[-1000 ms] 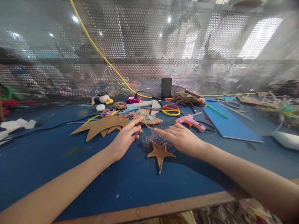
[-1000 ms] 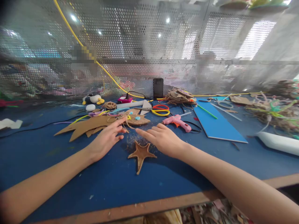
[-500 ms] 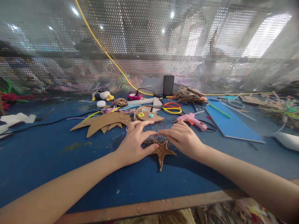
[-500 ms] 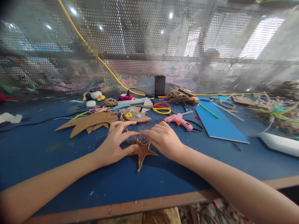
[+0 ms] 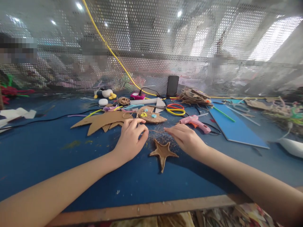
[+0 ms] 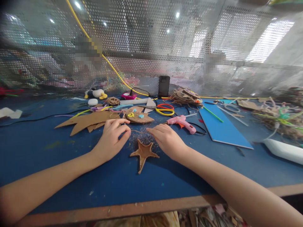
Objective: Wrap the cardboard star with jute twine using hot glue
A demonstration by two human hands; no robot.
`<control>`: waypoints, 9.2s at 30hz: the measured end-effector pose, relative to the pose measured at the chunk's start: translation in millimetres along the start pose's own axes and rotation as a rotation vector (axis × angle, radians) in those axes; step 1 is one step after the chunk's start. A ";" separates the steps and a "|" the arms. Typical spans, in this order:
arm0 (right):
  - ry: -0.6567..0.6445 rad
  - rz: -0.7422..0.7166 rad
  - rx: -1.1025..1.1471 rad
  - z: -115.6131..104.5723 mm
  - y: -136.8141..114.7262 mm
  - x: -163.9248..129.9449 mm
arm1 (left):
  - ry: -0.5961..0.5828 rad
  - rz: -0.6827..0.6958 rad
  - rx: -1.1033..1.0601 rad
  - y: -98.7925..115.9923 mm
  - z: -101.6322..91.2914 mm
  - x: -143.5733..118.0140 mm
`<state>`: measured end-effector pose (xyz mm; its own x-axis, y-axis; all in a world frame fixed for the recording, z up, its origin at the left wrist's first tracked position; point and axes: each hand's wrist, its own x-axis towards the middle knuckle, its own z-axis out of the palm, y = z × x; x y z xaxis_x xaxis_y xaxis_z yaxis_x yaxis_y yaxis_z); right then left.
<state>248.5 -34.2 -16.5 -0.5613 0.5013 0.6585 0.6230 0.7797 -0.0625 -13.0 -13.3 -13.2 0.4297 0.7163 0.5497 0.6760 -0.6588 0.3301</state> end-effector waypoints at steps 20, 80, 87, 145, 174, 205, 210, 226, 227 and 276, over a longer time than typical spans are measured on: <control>-0.052 -0.071 -0.064 2.0 -11.3 3.0 | -0.064 0.275 0.064 7.0 0.4 -7.3; -0.643 0.817 -0.589 -40.8 56.8 -5.0 | -0.077 0.229 -0.023 -4.8 6.7 -0.4; -0.581 0.698 -0.346 -46.5 76.9 -6.1 | -0.231 0.225 -0.068 2.3 1.9 1.1; -0.074 -0.095 -0.323 -40.4 40.4 7.5 | -0.251 0.341 -0.223 4.4 -6.1 2.1; -0.037 0.093 -0.286 -43.9 45.0 10.1 | -0.146 0.278 -0.186 0.9 -3.9 0.5; 0.003 -0.166 -0.263 -41.9 36.5 11.3 | -0.149 0.282 -0.186 1.3 -2.3 0.7; -0.004 -0.175 -0.244 -43.1 36.9 11.0 | -0.153 0.279 -0.186 1.3 -2.6 0.8; 0.004 -0.201 -0.155 -46.7 40.2 10.3 | -0.156 0.285 -0.172 1.2 -2.4 1.5; 0.000 -0.201 -0.153 -47.0 40.6 10.2 | -0.155 0.286 -0.172 1.1 -2.4 1.4; -0.032 -0.250 -0.195 -59.9 51.7 10.6 | -0.219 0.437 -0.167 3.1 -5.4 -1.1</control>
<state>307.4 -11.0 32.1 -0.7253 0.3173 0.6109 0.5544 0.7953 0.2451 -14.7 -17.4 -8.6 0.7782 0.3857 0.4955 0.3086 -0.9222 0.2332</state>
